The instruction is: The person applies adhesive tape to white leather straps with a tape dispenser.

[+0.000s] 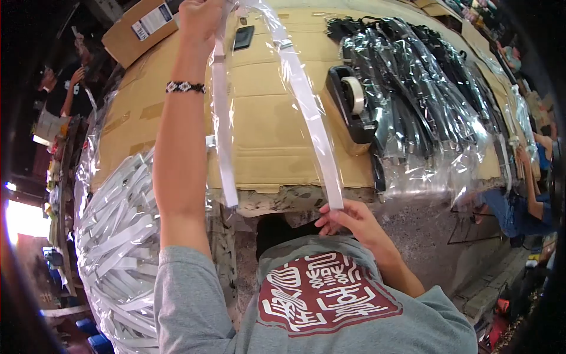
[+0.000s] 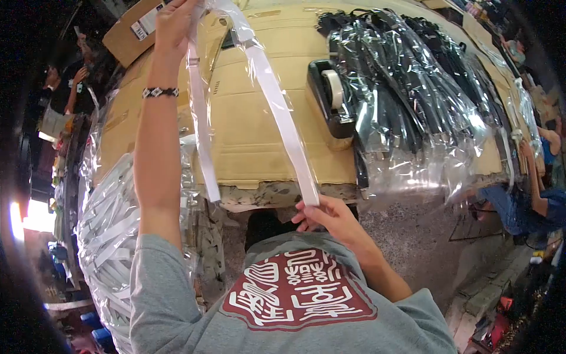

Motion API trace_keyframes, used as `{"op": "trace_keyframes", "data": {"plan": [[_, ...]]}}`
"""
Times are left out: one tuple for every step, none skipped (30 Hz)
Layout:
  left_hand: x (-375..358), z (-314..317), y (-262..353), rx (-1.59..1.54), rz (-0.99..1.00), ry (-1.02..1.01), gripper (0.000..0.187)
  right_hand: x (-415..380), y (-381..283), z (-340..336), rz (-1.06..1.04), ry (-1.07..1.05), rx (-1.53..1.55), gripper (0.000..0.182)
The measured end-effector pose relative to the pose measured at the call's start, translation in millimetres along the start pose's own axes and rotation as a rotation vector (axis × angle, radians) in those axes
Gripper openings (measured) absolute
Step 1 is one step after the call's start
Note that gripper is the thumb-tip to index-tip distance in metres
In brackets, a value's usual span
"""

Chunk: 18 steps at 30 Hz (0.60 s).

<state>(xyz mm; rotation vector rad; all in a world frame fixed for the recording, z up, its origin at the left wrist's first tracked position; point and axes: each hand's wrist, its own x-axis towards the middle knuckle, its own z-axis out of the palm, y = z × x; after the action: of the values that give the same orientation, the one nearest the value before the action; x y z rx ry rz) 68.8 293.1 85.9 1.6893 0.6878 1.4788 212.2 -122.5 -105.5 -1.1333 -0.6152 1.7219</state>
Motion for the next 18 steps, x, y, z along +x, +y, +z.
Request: {"op": "trace_keyframes", "data": {"plan": [[8.5, 6.9, -21.4, 0.024, 0.054, 0.046, 0.018, 5.1, -1.4, -1.7, 0.013, 0.022, 0.002, 0.027], [13.5, 3.0, -49.2, 0.177, -0.082, -0.036, 0.027, 9.4, 0.1, -2.7, 0.026, 0.04, 0.005, 0.027], [15.1, -8.1, -83.0, 0.333, -0.217, -0.117, 0.037, 13.5, 4.9, -4.0, 0.047, 0.064, 0.013, 0.028], [10.1, -13.3, -113.5, 0.491, -0.35, -0.196, 0.049, 12.8, 5.2, -3.2, 0.08, 0.058, 0.028, 0.027], [-7.0, -12.7, -137.8, 0.634, -0.412, -0.261, 0.055, 11.5, 5.6, -1.9, 0.111, 0.048, 0.04, 0.027], [-27.2, -13.2, -155.2, 0.778, -0.472, -0.321, 0.063, 11.0, 6.3, -2.1, 0.139, 0.036, 0.051, 0.027], [-48.7, -10.3, -161.3, 0.894, -0.454, -0.292, 0.063, 10.2, 14.6, -5.3, 0.136, 0.019, 0.041, 0.028], [-64.6, -5.9, -167.5, 1.01, -0.435, -0.266, 0.063, 8.0, 16.0, -6.6, 0.149, 0.008, 0.028, 0.028], [-68.7, -6.0, -185.9, 1.003, -0.369, -0.289, 0.062, 6.4, 19.1, -7.0, 0.162, 0.001, 0.026, 0.029], [-77.3, -8.4, -207.7, 0.995, -0.312, -0.325, 0.06, 3.8, 24.1, -6.3, 0.184, -0.001, 0.034, 0.029], [-91.6, -9.1, -220.9, 0.984, -0.268, -0.367, 0.06, 1.2, 27.8, -5.7, 0.166, -0.013, 0.033, 0.03], [-103.9, -6.2, -218.8, 1.048, -0.24, -0.4, 0.058, -2.3, 32.8, -5.0, 0.169, -0.008, 0.035, 0.03], [-107.9, -0.7, -209.0, 1.111, -0.201, -0.42, 0.057, -1.4, 34.0, -5.5, 0.161, -0.007, 0.028, 0.03], [-110.3, 5.4, -198.3, 1.174, -0.158, -0.435, 0.056, 0.5, 33.5, -6.3, 0.151, -0.008, 0.017, 0.03], [-115.1, 10.3, -191.2, 1.181, -0.112, -0.463, 0.055, -0.1, 30.8, -4.7, 0.164, 0.0, 0.021, 0.031], [-119.5, 14.7, -186.4, 1.188, -0.066, -0.489, 0.053, 0.9, 29.5, -5.1, 0.157, -0.007, 0.027, 0.031], [-123.5, 18.8, -182.8, 1.194, -0.02, -0.517, 0.052, 1.5, 29.0, -5.5, 0.152, -0.013, 0.034, 0.031], [-126.8, 21.8, -184.8, 1.172, 0.025, -0.543, 0.052, 2.1, 28.2, -6.2, 0.147, -0.018, 0.041, 0.031]]}}
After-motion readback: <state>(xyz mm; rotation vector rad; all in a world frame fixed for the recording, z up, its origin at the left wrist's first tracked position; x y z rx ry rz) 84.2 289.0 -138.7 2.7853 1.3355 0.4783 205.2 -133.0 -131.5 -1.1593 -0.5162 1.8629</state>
